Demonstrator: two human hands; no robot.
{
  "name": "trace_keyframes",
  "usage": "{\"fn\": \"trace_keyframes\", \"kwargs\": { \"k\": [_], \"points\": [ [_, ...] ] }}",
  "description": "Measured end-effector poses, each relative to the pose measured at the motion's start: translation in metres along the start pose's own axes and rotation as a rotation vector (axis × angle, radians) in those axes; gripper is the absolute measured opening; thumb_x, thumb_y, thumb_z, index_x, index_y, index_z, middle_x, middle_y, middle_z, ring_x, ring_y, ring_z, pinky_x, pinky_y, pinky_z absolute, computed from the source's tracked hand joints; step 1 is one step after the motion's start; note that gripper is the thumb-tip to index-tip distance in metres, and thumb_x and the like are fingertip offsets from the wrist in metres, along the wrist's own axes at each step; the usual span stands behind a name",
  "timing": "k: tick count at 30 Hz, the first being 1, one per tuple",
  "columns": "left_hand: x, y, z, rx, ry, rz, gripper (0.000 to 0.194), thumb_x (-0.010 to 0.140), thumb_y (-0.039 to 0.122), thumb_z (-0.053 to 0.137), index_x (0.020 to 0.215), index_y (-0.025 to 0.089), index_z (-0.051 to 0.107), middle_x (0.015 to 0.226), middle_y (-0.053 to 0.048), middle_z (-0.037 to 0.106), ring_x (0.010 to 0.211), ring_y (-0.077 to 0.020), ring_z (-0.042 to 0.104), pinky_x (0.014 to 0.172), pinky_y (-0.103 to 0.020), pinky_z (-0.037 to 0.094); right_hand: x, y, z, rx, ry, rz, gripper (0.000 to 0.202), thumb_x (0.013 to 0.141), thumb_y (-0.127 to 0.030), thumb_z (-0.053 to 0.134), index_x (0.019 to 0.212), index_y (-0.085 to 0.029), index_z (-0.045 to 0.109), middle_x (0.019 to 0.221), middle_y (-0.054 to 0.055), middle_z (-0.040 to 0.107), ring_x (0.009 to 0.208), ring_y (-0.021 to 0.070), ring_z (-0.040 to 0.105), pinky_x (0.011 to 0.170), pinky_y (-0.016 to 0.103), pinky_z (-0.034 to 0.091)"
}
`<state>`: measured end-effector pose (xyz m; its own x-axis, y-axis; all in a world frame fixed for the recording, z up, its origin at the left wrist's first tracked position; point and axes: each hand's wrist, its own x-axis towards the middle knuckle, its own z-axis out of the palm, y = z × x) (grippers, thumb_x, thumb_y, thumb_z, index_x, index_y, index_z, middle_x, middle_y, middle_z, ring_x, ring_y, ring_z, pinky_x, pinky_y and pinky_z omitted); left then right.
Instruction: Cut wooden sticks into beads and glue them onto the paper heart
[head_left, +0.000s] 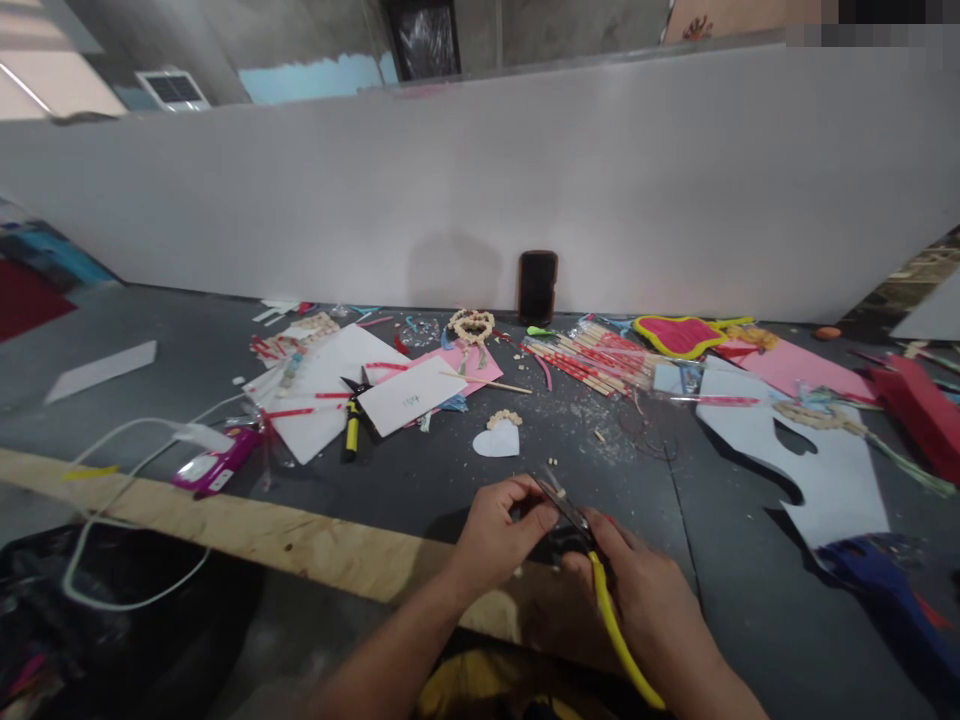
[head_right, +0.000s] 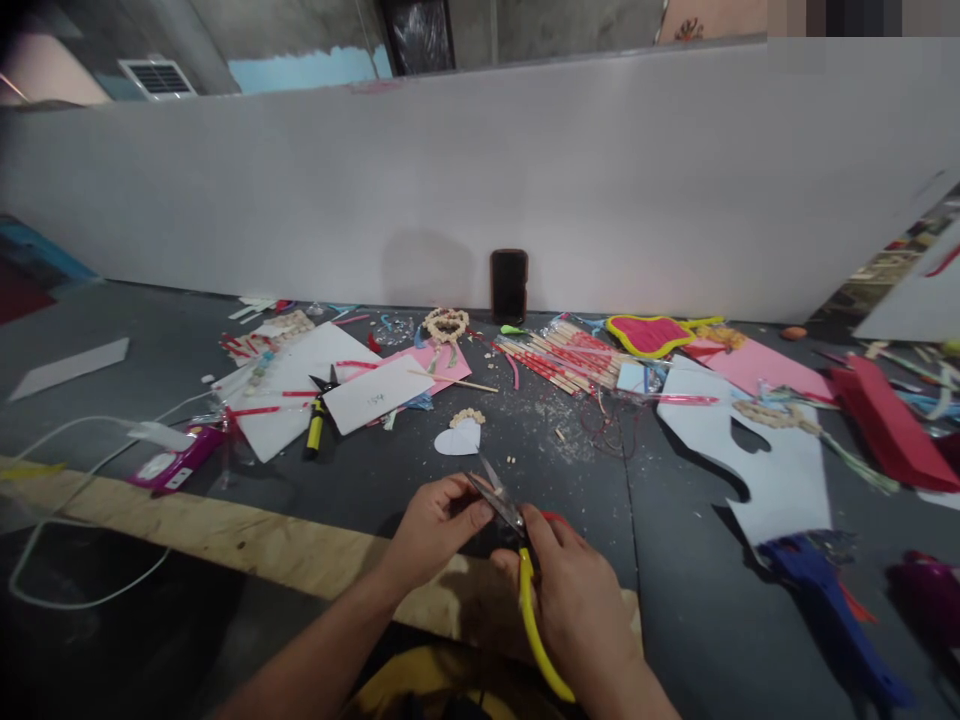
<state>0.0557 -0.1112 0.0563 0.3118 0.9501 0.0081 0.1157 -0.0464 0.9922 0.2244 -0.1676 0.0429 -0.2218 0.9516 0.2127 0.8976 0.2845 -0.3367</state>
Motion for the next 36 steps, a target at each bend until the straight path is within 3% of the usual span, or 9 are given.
{"fn": "trace_keyframes", "kwargs": {
  "k": [10, 17, 21, 26, 31, 36],
  "points": [
    [-0.0042, 0.0020, 0.0065, 0.109, 0.154, 0.056, 0.013, 0.075, 0.015, 0.056, 0.071, 0.013, 0.069, 0.071, -0.003, 0.068, 0.069, -0.0139, 0.061, 0.064, -0.020, 0.044, -0.0016, -0.0057, -0.0031, -0.014, -0.032, 0.031, 0.042, 0.082, -0.037, 0.045, 0.120, -0.019, 0.046, 0.103, 0.011, 0.062, 0.090, 0.0209, 0.060, 0.071, 0.032, 0.050],
    [-0.0037, 0.0028, 0.0046, 0.056, 0.089, 0.010, 0.012, 0.071, 0.012, 0.057, 0.067, 0.012, 0.068, 0.067, -0.004, 0.068, 0.065, -0.0141, 0.061, 0.061, -0.020, 0.045, -0.0029, -0.0023, -0.0034, -0.125, -0.021, -0.043, 0.055, 0.071, -0.027, 0.055, 0.123, -0.014, 0.042, 0.106, 0.012, 0.057, 0.098, 0.0260, 0.052, 0.086, 0.042, 0.044],
    [-0.0022, 0.0057, 0.0023, 0.008, 0.033, -0.028, 0.010, 0.070, 0.015, 0.058, 0.067, 0.011, 0.068, 0.065, -0.004, 0.067, 0.062, -0.0144, 0.059, 0.059, -0.020, 0.045, -0.0019, -0.0012, 0.0000, -0.154, 0.007, -0.062, 0.052, 0.077, -0.029, 0.052, 0.125, -0.014, 0.042, 0.106, 0.012, 0.059, 0.096, 0.0248, 0.055, 0.079, 0.038, 0.048],
    [-0.0026, 0.0063, 0.0006, 0.024, 0.040, -0.037, 0.013, 0.071, 0.017, 0.056, 0.067, 0.011, 0.068, 0.068, -0.005, 0.067, 0.064, -0.0151, 0.060, 0.059, -0.021, 0.045, 0.0001, -0.0029, 0.0006, -0.114, 0.009, -0.054, 0.042, 0.086, -0.039, 0.042, 0.119, -0.015, 0.050, 0.098, 0.012, 0.064, 0.082, 0.0216, 0.062, 0.067, 0.033, 0.050],
    [-0.0040, 0.0027, 0.0020, 0.050, 0.060, -0.068, 0.018, 0.074, 0.022, 0.054, 0.066, 0.011, 0.067, 0.066, -0.005, 0.065, 0.063, -0.0144, 0.058, 0.058, -0.021, 0.045, 0.0039, -0.0036, -0.0035, -0.048, -0.003, -0.037, 0.034, 0.088, -0.037, 0.036, 0.109, -0.017, 0.055, 0.088, 0.009, 0.067, 0.067, 0.0183, 0.064, 0.055, 0.028, 0.048],
    [-0.0045, 0.0033, 0.0028, 0.085, 0.048, -0.010, 0.016, 0.076, 0.021, 0.054, 0.074, 0.011, 0.067, 0.070, -0.004, 0.065, 0.065, -0.0137, 0.057, 0.061, -0.021, 0.044, 0.0055, -0.0048, -0.0047, -0.057, 0.011, -0.021, 0.035, 0.089, -0.039, 0.034, 0.109, -0.017, 0.053, 0.089, 0.009, 0.068, 0.068, 0.0189, 0.065, 0.056, 0.027, 0.048]
  ]
}}
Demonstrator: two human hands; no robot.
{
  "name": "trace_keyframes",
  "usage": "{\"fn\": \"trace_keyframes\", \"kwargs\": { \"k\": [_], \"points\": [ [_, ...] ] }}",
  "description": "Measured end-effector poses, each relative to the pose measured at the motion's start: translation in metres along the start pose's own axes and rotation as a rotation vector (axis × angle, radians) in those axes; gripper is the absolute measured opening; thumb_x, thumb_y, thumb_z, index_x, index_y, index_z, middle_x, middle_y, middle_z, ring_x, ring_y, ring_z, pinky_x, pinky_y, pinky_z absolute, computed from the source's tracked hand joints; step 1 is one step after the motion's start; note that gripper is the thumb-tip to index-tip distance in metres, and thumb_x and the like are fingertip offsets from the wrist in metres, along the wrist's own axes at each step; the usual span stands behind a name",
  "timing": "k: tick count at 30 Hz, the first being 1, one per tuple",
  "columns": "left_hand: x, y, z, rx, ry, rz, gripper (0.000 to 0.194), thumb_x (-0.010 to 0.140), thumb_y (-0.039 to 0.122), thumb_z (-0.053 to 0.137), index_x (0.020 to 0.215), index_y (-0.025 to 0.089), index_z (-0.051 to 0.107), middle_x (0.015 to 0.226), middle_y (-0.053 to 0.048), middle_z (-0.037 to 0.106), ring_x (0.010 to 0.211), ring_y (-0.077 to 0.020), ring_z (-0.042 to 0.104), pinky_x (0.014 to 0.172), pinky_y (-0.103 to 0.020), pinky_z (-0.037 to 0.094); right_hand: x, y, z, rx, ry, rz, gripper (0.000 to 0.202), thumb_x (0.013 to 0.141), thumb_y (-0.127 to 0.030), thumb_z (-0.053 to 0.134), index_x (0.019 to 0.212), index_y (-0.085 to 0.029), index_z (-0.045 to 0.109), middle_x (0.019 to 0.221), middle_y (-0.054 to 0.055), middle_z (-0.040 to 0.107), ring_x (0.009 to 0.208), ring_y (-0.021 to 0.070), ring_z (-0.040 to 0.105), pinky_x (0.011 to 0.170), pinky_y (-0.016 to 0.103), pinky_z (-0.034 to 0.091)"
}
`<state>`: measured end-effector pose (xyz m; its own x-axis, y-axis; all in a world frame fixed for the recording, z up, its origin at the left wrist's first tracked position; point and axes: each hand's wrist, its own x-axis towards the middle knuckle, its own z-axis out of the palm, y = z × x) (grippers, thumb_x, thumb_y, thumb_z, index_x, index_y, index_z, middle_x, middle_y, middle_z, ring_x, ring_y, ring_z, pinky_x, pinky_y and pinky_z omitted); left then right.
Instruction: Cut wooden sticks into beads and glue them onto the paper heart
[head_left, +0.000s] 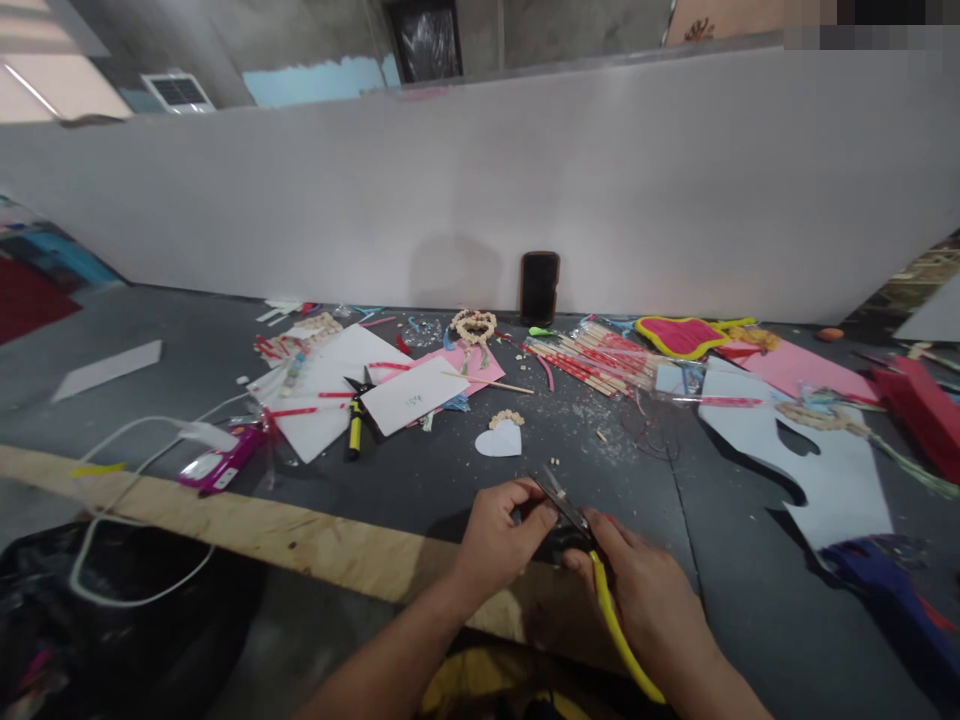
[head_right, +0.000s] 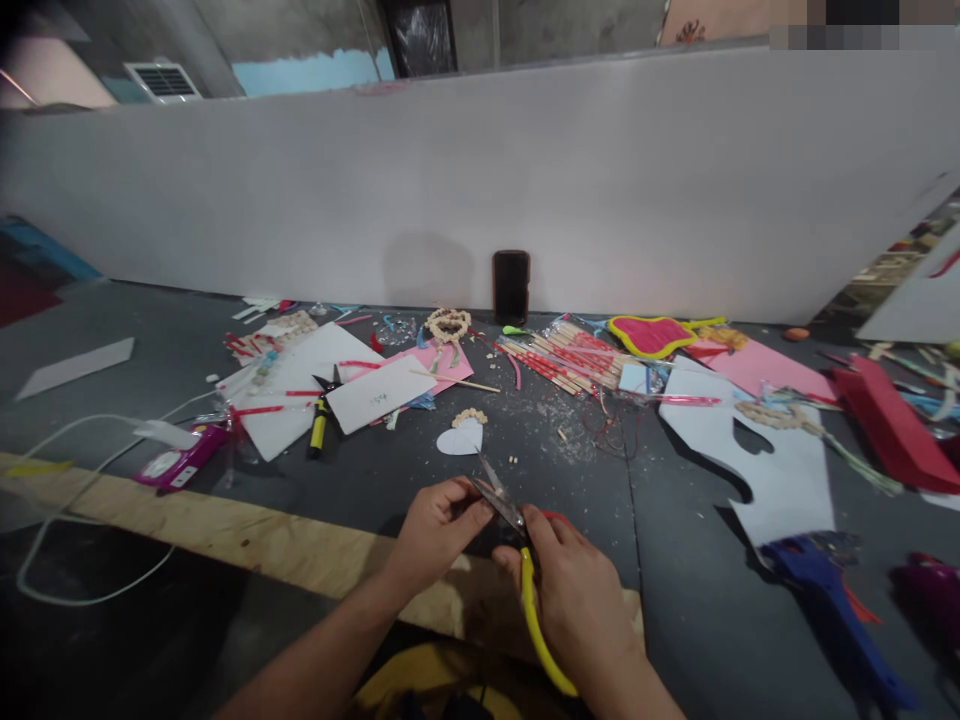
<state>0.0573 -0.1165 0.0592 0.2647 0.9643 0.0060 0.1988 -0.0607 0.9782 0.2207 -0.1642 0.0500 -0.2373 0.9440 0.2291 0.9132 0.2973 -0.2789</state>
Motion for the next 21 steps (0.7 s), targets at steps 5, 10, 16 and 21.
{"fn": "trace_keyframes", "kwargs": {
  "k": [5, 10, 16, 21],
  "points": [
    [-0.0008, 0.0022, -0.0007, 0.080, 0.054, 0.066, 0.015, 0.077, 0.018, 0.054, 0.071, 0.013, 0.067, 0.067, -0.002, 0.065, 0.063, -0.0125, 0.056, 0.059, -0.020, 0.042, -0.0031, -0.0009, -0.0003, 0.041, -0.086, 0.046, 0.035, 0.088, -0.038, 0.036, 0.114, -0.018, 0.047, 0.097, 0.010, 0.065, 0.080, 0.0195, 0.063, 0.065, 0.029, 0.049],
    [-0.0017, 0.0003, -0.0008, 0.042, 0.070, 0.097, 0.016, 0.076, 0.016, 0.054, 0.070, 0.013, 0.068, 0.072, -0.004, 0.067, 0.070, -0.0144, 0.060, 0.066, -0.021, 0.044, -0.0052, 0.0001, -0.0013, 0.034, -0.063, -0.007, 0.051, 0.076, -0.037, 0.054, 0.121, -0.016, 0.042, 0.105, 0.012, 0.058, 0.096, 0.0242, 0.055, 0.079, 0.037, 0.047],
    [0.0015, -0.0012, -0.0019, -0.137, -0.046, -0.002, 0.014, 0.073, 0.018, 0.056, 0.065, 0.012, 0.066, 0.062, -0.004, 0.064, 0.061, -0.0139, 0.057, 0.059, -0.021, 0.044, -0.0045, 0.0013, 0.0010, -0.005, -0.022, -0.065, 0.054, 0.074, -0.036, 0.055, 0.122, -0.013, 0.042, 0.105, 0.014, 0.059, 0.099, 0.0270, 0.053, 0.084, 0.043, 0.045],
    [0.0026, -0.0036, -0.0025, -0.240, -0.074, -0.055, 0.012, 0.071, 0.019, 0.057, 0.066, 0.011, 0.065, 0.063, -0.003, 0.063, 0.060, -0.0130, 0.056, 0.058, -0.021, 0.044, -0.0042, 0.0004, 0.0024, 0.028, -0.017, -0.030, 0.043, 0.082, -0.039, 0.047, 0.117, -0.015, 0.049, 0.099, 0.013, 0.063, 0.086, 0.0228, 0.060, 0.073, 0.035, 0.049]
  ]
}}
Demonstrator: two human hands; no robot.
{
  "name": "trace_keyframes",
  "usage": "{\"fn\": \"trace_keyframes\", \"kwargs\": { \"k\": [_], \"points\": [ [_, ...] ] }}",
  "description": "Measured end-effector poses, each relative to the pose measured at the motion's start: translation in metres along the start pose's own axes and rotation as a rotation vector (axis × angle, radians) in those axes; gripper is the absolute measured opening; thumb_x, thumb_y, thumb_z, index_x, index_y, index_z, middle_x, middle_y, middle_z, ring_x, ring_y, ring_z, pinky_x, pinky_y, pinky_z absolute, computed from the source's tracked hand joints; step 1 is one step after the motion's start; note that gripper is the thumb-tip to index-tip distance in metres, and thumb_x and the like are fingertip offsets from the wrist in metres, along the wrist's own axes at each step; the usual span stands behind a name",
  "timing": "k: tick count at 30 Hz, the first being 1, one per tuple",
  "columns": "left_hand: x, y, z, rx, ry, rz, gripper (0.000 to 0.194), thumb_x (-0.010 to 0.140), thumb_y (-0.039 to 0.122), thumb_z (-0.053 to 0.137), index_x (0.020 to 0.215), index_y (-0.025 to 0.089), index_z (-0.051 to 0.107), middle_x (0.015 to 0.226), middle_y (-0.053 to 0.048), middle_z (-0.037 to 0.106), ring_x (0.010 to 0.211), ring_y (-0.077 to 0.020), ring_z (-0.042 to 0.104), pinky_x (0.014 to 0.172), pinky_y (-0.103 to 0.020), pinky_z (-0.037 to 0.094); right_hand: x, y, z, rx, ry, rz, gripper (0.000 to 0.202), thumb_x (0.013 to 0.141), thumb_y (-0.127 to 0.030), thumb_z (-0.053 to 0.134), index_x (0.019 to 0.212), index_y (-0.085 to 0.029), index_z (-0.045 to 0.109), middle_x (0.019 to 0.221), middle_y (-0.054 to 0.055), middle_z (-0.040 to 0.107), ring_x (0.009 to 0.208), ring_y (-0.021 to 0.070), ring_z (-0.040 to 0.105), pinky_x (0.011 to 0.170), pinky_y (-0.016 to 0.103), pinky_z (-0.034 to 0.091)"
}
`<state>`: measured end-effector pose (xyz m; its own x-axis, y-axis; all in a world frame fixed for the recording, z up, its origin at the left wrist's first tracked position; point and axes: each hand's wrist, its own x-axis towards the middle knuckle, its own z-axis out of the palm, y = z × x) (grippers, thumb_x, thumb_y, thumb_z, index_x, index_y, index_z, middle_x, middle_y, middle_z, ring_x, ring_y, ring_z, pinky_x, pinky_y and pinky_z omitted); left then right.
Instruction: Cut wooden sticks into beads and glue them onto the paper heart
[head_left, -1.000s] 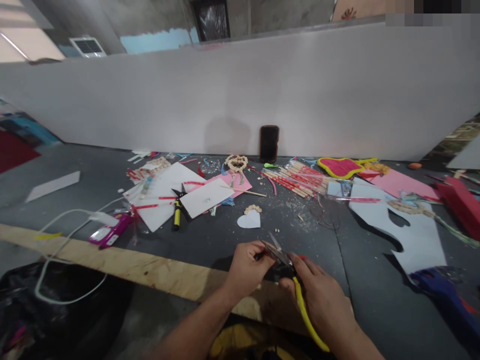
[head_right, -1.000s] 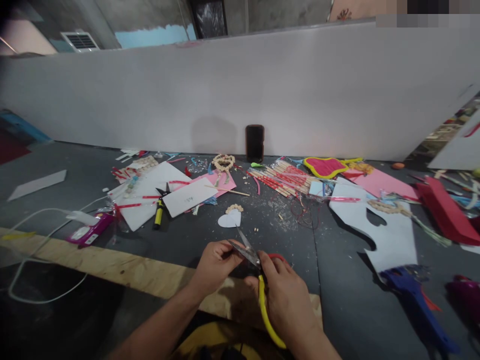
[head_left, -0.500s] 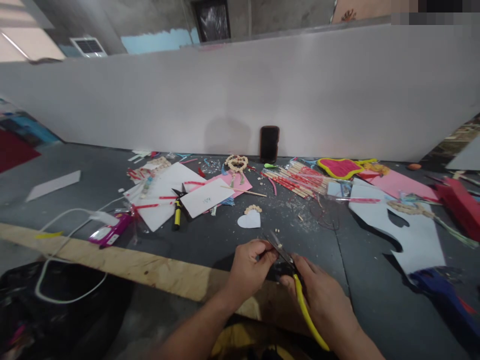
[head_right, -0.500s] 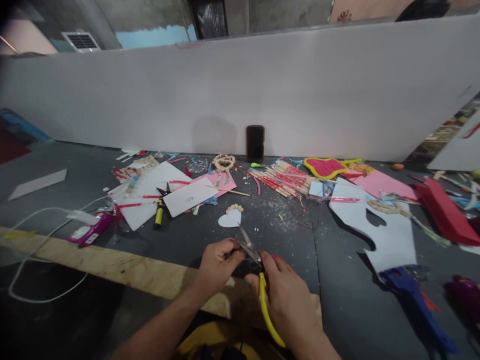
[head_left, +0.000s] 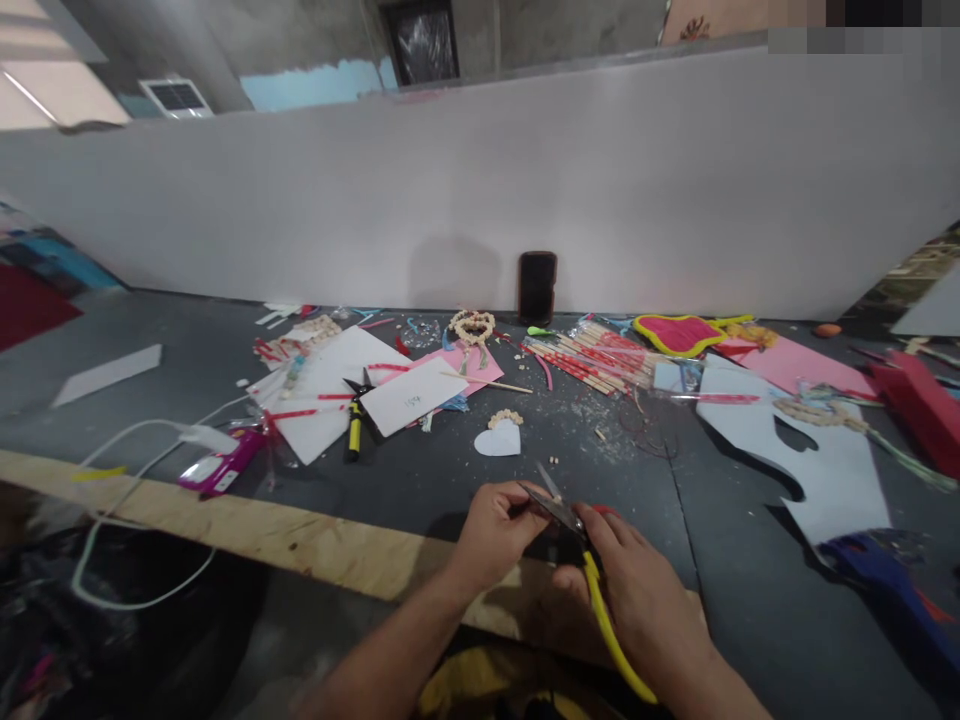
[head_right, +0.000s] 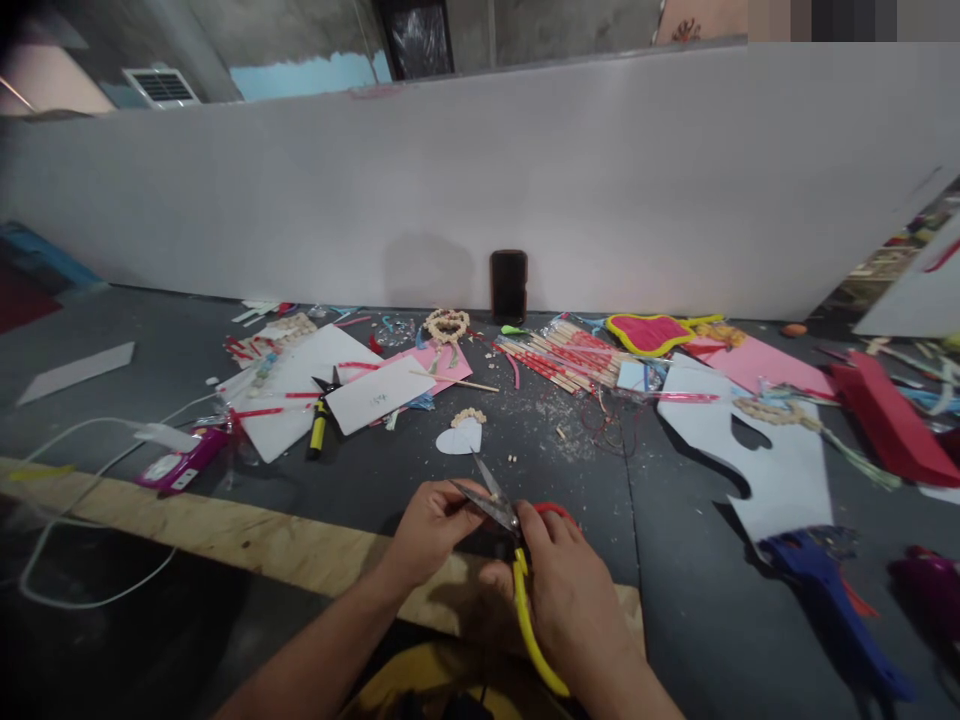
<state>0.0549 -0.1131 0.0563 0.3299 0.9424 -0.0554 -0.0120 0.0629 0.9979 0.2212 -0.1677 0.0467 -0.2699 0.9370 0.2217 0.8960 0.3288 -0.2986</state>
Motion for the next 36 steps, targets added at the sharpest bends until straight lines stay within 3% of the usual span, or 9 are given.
{"fn": "trace_keyframes", "kwargs": {
  "k": [4, 9, 15, 19, 23, 29, 36],
  "points": [
    [0.000, -0.003, 0.001, 0.033, 0.012, -0.033, 0.016, 0.073, 0.023, 0.056, 0.067, 0.011, 0.064, 0.062, -0.003, 0.062, 0.059, -0.0133, 0.056, 0.058, -0.022, 0.044, 0.002, -0.001, -0.002, -0.003, -0.047, 0.031, 0.032, 0.087, -0.038, 0.039, 0.106, -0.018, 0.055, 0.087, 0.009, 0.066, 0.069, 0.0178, 0.062, 0.059, 0.028, 0.046],
    [0.000, -0.004, 0.002, 0.159, 0.061, -0.017, 0.022, 0.077, 0.026, 0.053, 0.068, 0.010, 0.065, 0.069, -0.006, 0.064, 0.066, -0.0150, 0.057, 0.063, -0.022, 0.045, 0.004, -0.002, -0.004, -0.027, -0.052, 0.062, 0.033, 0.089, -0.043, 0.034, 0.096, -0.019, 0.055, 0.074, 0.006, 0.065, 0.055, 0.0167, 0.059, 0.047, 0.025, 0.039],
    [-0.001, -0.002, 0.003, 0.201, 0.111, 0.024, 0.014, 0.074, 0.023, 0.057, 0.074, 0.012, 0.067, 0.069, -0.003, 0.065, 0.065, -0.0133, 0.057, 0.061, -0.020, 0.044, 0.002, -0.002, -0.004, 0.060, -0.026, 0.103, 0.029, 0.087, -0.039, 0.039, 0.104, -0.020, 0.052, 0.085, 0.007, 0.066, 0.068, 0.0177, 0.063, 0.057, 0.026, 0.045],
    [-0.001, 0.001, 0.005, 0.233, 0.167, 0.050, 0.013, 0.073, 0.019, 0.057, 0.069, 0.013, 0.068, 0.067, -0.002, 0.067, 0.065, -0.0139, 0.059, 0.061, -0.020, 0.045, 0.000, -0.001, -0.005, 0.038, -0.054, 0.066, 0.042, 0.079, -0.039, 0.049, 0.115, -0.018, 0.045, 0.099, 0.011, 0.062, 0.088, 0.0224, 0.060, 0.072, 0.033, 0.048],
    [-0.001, 0.002, 0.006, 0.179, 0.140, 0.021, 0.012, 0.071, 0.017, 0.056, 0.067, 0.013, 0.068, 0.068, -0.004, 0.068, 0.066, -0.0150, 0.061, 0.062, -0.021, 0.046, -0.001, 0.000, -0.004, -0.043, -0.026, -0.018, 0.051, 0.073, -0.033, 0.056, 0.118, -0.013, 0.042, 0.104, 0.014, 0.058, 0.095, 0.0263, 0.055, 0.080, 0.040, 0.046],
    [0.000, 0.006, 0.004, 0.106, 0.053, 0.016, 0.010, 0.069, 0.016, 0.057, 0.066, 0.011, 0.066, 0.065, -0.004, 0.066, 0.063, -0.0148, 0.058, 0.061, -0.022, 0.045, -0.001, -0.001, -0.001, -0.076, 0.004, -0.004, 0.037, 0.083, -0.031, 0.045, 0.116, -0.014, 0.045, 0.097, 0.012, 0.062, 0.088, 0.0233, 0.059, 0.073, 0.035, 0.048],
    [0.001, 0.002, 0.005, 0.094, 0.082, -0.007, 0.015, 0.072, 0.022, 0.057, 0.066, 0.011, 0.066, 0.065, -0.003, 0.063, 0.062, -0.0139, 0.056, 0.059, -0.021, 0.042, 0.003, -0.003, -0.002, -0.054, -0.057, 0.046, 0.031, 0.090, -0.040, 0.032, 0.098, -0.018, 0.052, 0.077, 0.006, 0.063, 0.061, 0.0190, 0.060, 0.052, 0.028, 0.042]
  ]
}}
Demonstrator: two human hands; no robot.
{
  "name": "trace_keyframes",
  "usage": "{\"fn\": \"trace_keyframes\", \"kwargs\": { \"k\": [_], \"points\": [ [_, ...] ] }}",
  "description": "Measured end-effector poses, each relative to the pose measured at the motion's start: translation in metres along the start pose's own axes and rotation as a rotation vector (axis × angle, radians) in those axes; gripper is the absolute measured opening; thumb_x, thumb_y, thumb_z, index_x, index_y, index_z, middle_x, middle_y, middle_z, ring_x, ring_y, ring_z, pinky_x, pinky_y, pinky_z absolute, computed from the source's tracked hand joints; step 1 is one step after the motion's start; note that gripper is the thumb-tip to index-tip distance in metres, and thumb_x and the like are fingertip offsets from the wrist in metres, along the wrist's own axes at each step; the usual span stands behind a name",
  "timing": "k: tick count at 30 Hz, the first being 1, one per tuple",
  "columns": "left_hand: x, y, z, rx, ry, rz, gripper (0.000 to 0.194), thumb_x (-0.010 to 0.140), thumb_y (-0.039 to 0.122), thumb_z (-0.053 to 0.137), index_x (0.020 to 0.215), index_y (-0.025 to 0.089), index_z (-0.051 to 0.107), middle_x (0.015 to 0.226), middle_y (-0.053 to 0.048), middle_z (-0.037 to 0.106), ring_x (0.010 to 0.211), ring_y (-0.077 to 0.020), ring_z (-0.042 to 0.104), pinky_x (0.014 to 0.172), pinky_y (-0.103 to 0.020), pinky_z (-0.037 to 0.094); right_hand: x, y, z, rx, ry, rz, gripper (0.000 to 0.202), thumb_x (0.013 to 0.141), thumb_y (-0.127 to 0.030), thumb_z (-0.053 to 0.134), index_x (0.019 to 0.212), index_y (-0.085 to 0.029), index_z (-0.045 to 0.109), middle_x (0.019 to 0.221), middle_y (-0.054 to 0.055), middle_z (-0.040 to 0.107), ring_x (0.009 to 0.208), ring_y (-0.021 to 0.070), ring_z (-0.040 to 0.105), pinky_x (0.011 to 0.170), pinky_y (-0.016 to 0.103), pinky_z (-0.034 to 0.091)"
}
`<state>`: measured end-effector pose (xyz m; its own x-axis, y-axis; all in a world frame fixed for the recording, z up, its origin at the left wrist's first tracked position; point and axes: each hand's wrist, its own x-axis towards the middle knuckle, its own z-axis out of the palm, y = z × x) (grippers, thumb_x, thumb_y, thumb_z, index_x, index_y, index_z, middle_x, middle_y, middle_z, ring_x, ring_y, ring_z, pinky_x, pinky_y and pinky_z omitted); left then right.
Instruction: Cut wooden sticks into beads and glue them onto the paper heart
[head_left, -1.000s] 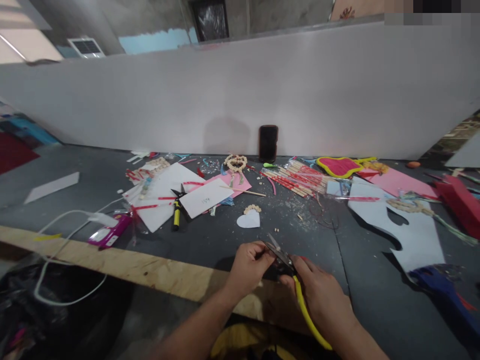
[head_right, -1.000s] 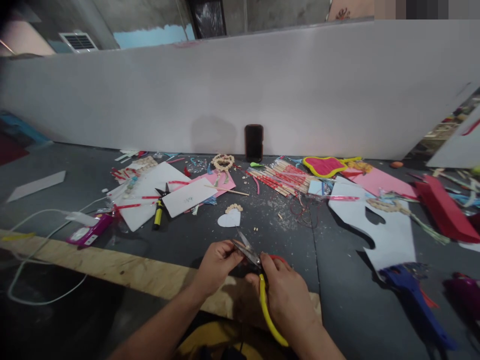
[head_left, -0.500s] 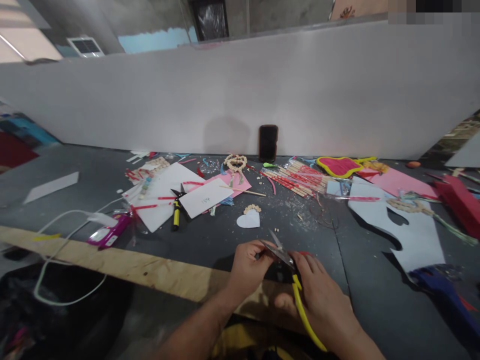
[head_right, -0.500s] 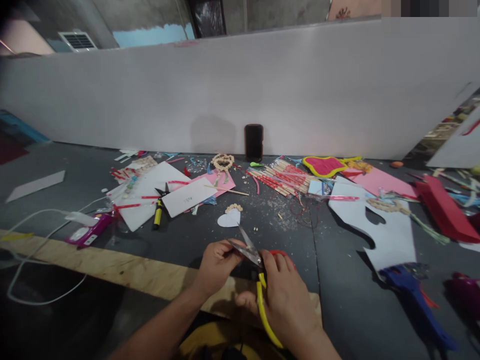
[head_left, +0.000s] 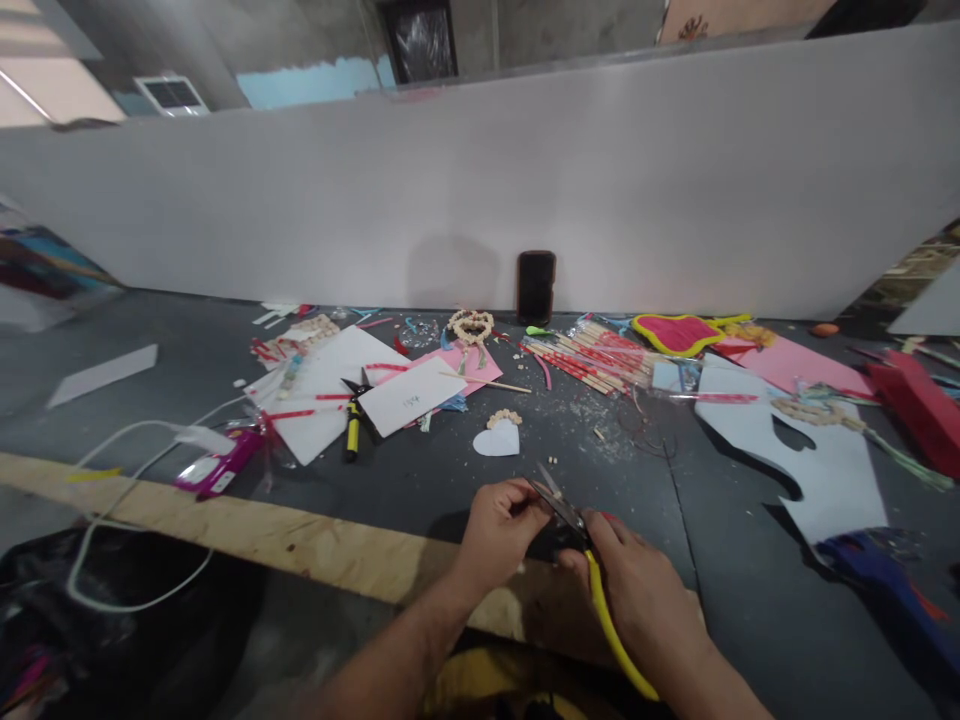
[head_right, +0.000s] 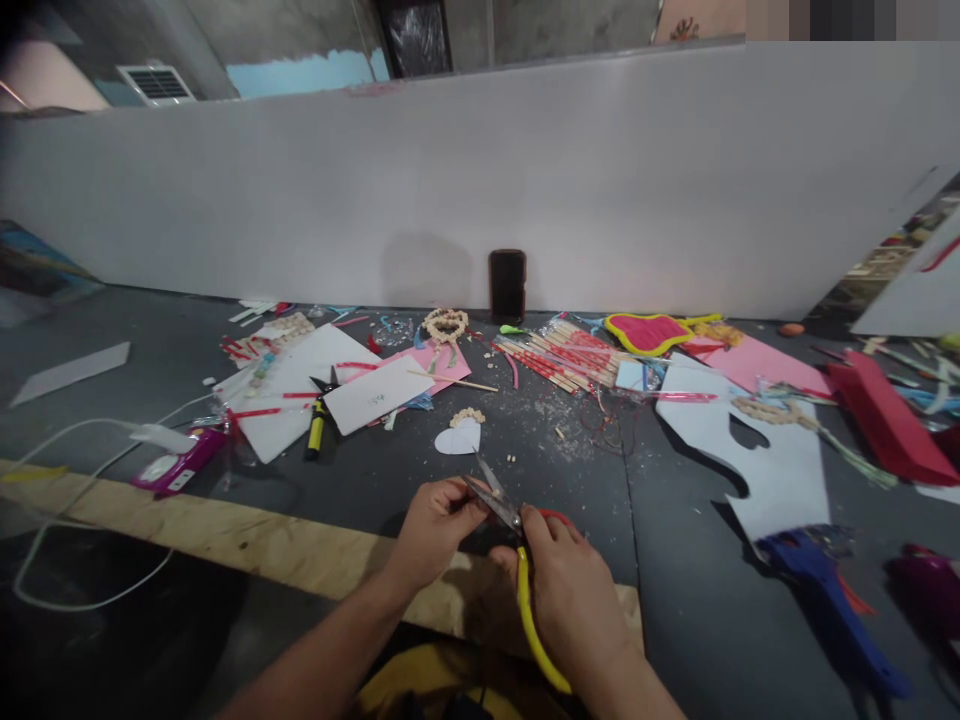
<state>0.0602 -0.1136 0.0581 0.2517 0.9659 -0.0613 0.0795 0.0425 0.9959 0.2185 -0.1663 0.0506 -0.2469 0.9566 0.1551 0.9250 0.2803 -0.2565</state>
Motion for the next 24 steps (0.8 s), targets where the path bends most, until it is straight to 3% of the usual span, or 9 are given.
{"fn": "trace_keyframes", "kwargs": {
  "k": [8, 13, 17, 20, 24],
  "points": [
    [0.006, -0.018, 0.009, -0.415, -0.011, -0.073, 0.020, 0.069, 0.028, 0.066, 0.058, 0.012, 0.061, 0.054, 0.000, 0.057, 0.054, -0.0101, 0.049, 0.058, -0.021, 0.037, 0.003, -0.001, -0.006, 0.136, -0.042, 0.049, 0.025, 0.088, -0.041, 0.036, 0.087, -0.021, 0.051, 0.072, 0.004, 0.065, 0.053, 0.0157, 0.060, 0.047, 0.023, 0.037],
    [0.004, -0.013, 0.011, -0.564, -0.014, -0.164, 0.024, 0.064, 0.030, 0.072, 0.056, 0.012, 0.060, 0.050, 0.000, 0.056, 0.050, -0.0085, 0.047, 0.055, -0.020, 0.034, 0.003, -0.001, -0.009, 0.254, -0.104, 0.070, 0.027, 0.088, -0.041, 0.034, 0.092, -0.021, 0.051, 0.077, 0.006, 0.067, 0.059, 0.0161, 0.061, 0.050, 0.023, 0.038],
    [0.004, -0.008, 0.013, -0.736, -0.032, -0.224, 0.026, 0.057, 0.029, 0.076, 0.054, 0.012, 0.056, 0.051, 0.003, 0.053, 0.048, -0.0067, 0.045, 0.052, -0.019, 0.034, 0.000, -0.004, -0.009, 0.354, -0.140, 0.096, 0.029, 0.088, -0.042, 0.030, 0.092, -0.021, 0.050, 0.067, 0.002, 0.065, 0.054, 0.0152, 0.060, 0.048, 0.022, 0.037],
    [0.005, -0.008, 0.010, -0.720, -0.060, -0.215, 0.027, 0.061, 0.029, 0.075, 0.056, 0.012, 0.055, 0.052, 0.003, 0.052, 0.050, -0.0063, 0.046, 0.054, -0.019, 0.035, -0.001, -0.005, -0.011, 0.326, -0.115, 0.100, 0.030, 0.088, -0.043, 0.033, 0.099, -0.021, 0.049, 0.065, 0.001, 0.064, 0.053, 0.0150, 0.059, 0.048, 0.022, 0.036],
    [0.008, -0.009, -0.002, -0.511, 0.003, -0.202, 0.023, 0.068, 0.032, 0.070, 0.067, 0.012, 0.060, 0.059, 0.000, 0.058, 0.052, -0.0063, 0.046, 0.053, -0.018, 0.032, 0.004, 0.007, -0.020, 0.170, -0.071, 0.175, 0.032, 0.086, -0.047, 0.037, 0.105, -0.023, 0.049, 0.080, 0.004, 0.067, 0.065, 0.0177, 0.063, 0.051, 0.023, 0.038]
  ]
}}
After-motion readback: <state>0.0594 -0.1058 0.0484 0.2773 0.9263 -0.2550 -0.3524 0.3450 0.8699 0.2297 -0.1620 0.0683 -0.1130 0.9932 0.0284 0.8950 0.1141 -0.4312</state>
